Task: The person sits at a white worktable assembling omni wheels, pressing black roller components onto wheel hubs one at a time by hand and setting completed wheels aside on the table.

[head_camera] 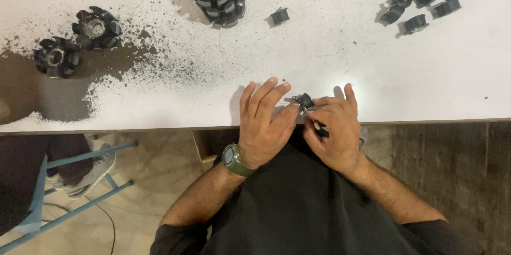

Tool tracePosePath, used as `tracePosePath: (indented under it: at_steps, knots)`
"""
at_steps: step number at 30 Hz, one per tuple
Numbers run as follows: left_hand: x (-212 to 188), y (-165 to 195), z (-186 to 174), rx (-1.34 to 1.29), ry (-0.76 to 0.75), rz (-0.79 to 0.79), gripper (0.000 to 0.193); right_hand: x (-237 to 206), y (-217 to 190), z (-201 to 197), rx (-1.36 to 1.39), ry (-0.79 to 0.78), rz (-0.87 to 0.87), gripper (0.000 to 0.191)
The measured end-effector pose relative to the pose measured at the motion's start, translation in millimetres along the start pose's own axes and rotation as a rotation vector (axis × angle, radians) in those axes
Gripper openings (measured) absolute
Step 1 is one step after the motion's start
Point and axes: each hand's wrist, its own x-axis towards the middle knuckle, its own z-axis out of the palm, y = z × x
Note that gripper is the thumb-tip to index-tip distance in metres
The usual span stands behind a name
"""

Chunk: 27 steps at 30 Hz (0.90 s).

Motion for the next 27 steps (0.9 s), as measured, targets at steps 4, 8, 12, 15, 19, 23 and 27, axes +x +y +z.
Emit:
tracePosePath:
  at_steps: [4, 8, 12, 15, 19, 23, 27]
  knots:
    - [-0.5, -1.6, -0.9, 0.02, -0.044, 0.046, 0.013, 2.2, -1.2, -1.1, 0.013, -0.007, 0.005, 0.029]
    - [0.3, -3.1, -1.6, 0.007, -0.073, 0.109, 0.011, 4.5, -0.8, -2.4, 0.03, -0.007, 0.002, 0.027]
    - [2.2, -2.1, -0.3, 0.005, -0.017, 0.076, 0.009, 6.2, -0.2, -2.7, 0.028, -0.015, -0.011, 0.027]
    - [4.2, -0.8, 1.2, 0.0, -0.044, -0.031, 0.007, 5.6, -0.5, -2.5, 0.027, -0.008, -0.009, 0.027]
    - [6.3, -0.3, -0.7, -0.05, -0.146, -0.139, 0.005, 2.0, 0.2, -1.3, 0.004, -0.006, -0.007, 0.029]
    - [9.0, 0.0, -3.9, -0.09, -0.189, -0.169, 0.006, -2.6, 5.7, 0.3, 0.039, 0.029, -0.125, 0.034]
    - [9.7, 0.2, -5.8, -0.114, -0.203, -0.166, 0.008, -6.0, 9.1, 5.7, 0.06, -0.003, -0.161, 0.038]
